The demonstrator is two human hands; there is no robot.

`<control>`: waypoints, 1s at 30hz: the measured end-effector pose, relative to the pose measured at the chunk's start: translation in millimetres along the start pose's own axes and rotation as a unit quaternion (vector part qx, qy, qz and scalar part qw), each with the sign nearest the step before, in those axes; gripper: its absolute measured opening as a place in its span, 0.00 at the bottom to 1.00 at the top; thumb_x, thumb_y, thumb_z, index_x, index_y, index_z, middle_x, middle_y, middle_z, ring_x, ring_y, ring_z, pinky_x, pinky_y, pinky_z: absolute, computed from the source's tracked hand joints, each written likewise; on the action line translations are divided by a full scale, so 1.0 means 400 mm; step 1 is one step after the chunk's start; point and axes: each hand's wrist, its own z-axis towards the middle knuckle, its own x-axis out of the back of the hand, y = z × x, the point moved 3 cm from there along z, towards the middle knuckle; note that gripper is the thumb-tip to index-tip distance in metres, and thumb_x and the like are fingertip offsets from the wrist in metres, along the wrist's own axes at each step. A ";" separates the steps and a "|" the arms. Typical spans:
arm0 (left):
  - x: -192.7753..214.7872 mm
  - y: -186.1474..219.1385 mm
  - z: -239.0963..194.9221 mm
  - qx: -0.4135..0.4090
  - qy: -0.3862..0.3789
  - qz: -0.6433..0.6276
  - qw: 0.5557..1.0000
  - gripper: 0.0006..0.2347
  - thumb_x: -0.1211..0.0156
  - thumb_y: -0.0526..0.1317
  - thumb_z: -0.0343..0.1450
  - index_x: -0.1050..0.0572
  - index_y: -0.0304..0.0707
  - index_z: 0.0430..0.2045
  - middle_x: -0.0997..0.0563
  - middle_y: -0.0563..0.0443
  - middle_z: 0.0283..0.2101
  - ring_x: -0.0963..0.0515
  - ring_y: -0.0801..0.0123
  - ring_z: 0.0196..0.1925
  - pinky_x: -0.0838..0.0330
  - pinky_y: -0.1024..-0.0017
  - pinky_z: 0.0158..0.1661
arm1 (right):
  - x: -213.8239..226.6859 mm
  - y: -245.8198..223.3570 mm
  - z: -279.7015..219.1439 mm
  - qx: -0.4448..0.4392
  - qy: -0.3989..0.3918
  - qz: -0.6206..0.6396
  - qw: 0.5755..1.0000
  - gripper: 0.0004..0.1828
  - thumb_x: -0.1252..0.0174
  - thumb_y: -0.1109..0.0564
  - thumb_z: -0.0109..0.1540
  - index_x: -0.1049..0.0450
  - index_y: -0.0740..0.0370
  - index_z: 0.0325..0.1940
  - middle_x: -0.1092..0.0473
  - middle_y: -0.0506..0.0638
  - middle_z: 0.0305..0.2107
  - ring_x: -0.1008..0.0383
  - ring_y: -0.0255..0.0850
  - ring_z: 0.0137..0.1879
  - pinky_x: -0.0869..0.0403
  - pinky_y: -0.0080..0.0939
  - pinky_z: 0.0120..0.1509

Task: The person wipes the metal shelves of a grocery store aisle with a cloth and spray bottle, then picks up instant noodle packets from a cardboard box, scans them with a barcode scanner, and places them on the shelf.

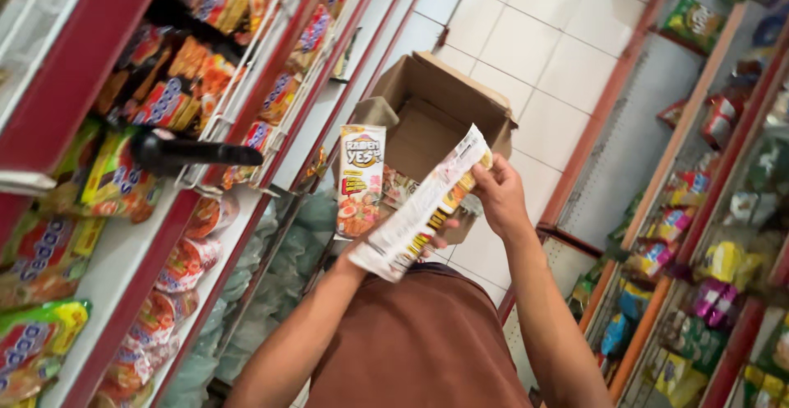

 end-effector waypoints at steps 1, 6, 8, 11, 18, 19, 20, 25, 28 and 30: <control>0.009 0.015 0.001 -0.003 0.057 0.136 0.989 0.28 0.50 0.53 0.78 0.35 0.29 0.67 0.27 0.31 0.64 0.22 0.58 0.56 0.25 0.64 0.54 | -0.018 -0.009 0.010 0.002 -0.011 -0.011 1.000 0.09 0.43 0.58 0.68 0.30 0.63 0.50 0.24 0.52 0.42 0.22 0.38 0.46 0.21 0.42 0.53; 0.019 0.130 -0.071 -0.030 0.199 0.235 0.951 0.28 0.53 0.54 0.77 0.31 0.26 0.63 0.20 0.42 0.57 0.19 0.69 0.54 0.24 0.69 0.54 | -0.103 -0.031 0.021 0.007 -0.073 -0.121 0.990 0.05 0.41 0.61 0.68 0.30 0.63 0.45 0.23 0.48 0.36 0.24 0.33 0.40 0.22 0.38 0.47; -0.014 0.178 -0.098 -0.100 0.220 0.447 0.861 0.23 0.42 0.47 0.76 0.30 0.27 0.62 0.19 0.41 0.52 0.20 0.67 0.50 0.24 0.66 0.50 | -0.142 -0.022 0.023 0.001 -0.087 -0.161 0.983 0.05 0.40 0.61 0.67 0.30 0.63 0.43 0.24 0.48 0.34 0.25 0.32 0.38 0.22 0.39 0.45; -0.079 0.204 -0.146 -0.191 0.351 0.630 0.667 0.18 0.41 0.47 0.74 0.22 0.28 0.48 0.15 0.39 0.42 0.15 0.67 0.43 0.23 0.68 0.44 | -0.198 0.004 0.019 -0.045 -0.130 -0.175 0.975 0.07 0.40 0.60 0.65 0.32 0.63 0.38 0.25 0.47 0.32 0.24 0.32 0.36 0.21 0.39 0.42; -0.122 0.196 -0.321 -0.212 0.512 0.568 0.608 0.15 0.44 0.47 0.75 0.20 0.30 0.35 0.20 0.34 0.28 0.21 0.66 0.26 0.28 0.64 0.31 | -0.373 0.022 0.052 -0.009 -0.278 -0.286 0.917 0.15 0.49 0.50 0.73 0.27 0.65 0.51 0.29 0.50 0.40 0.32 0.33 0.47 0.31 0.37 0.53; -0.118 0.198 -0.354 -0.210 0.539 0.556 0.596 0.16 0.44 0.48 0.75 0.20 0.29 0.34 0.20 0.35 0.27 0.22 0.65 0.25 0.28 0.64 0.31 | -0.412 0.021 0.064 -0.028 -0.281 -0.246 0.927 0.17 0.50 0.48 0.72 0.28 0.65 0.52 0.27 0.50 0.41 0.30 0.34 0.47 0.30 0.38 0.55; -0.113 0.197 -0.383 -0.207 0.563 0.544 0.586 0.16 0.44 0.48 0.75 0.21 0.29 0.33 0.20 0.36 0.26 0.23 0.64 0.25 0.29 0.64 0.31 | -0.451 0.019 0.072 -0.049 -0.280 -0.207 0.936 0.18 0.51 0.46 0.71 0.29 0.64 0.54 0.25 0.51 0.43 0.28 0.35 0.48 0.29 0.39 0.56; -0.104 0.208 -0.504 -0.229 0.650 0.502 0.523 0.17 0.46 0.50 0.75 0.20 0.32 0.32 0.17 0.38 0.27 0.17 0.58 0.27 0.27 0.63 0.32 | -0.643 -0.009 0.103 -0.026 -0.328 -0.217 0.919 0.23 0.50 0.44 0.69 0.31 0.62 0.59 0.24 0.51 0.45 0.25 0.35 0.50 0.30 0.39 0.58; -0.106 0.215 -0.538 -0.242 0.674 0.495 0.493 0.17 0.45 0.51 0.74 0.19 0.33 0.35 0.17 0.38 0.29 0.16 0.54 0.30 0.26 0.62 0.33 | -0.731 -0.006 0.128 -0.022 -0.335 -0.219 0.916 0.23 0.50 0.43 0.70 0.29 0.64 0.58 0.24 0.51 0.45 0.26 0.33 0.50 0.31 0.38 0.53; -0.105 0.215 -0.548 -0.241 0.685 0.488 0.485 0.17 0.45 0.51 0.74 0.19 0.34 0.37 0.17 0.38 0.30 0.16 0.53 0.31 0.26 0.61 0.34 | -0.767 0.012 0.141 -0.061 -0.315 -0.178 0.930 0.24 0.50 0.43 0.72 0.25 0.68 0.54 0.24 0.51 0.43 0.27 0.33 0.47 0.28 0.38 0.52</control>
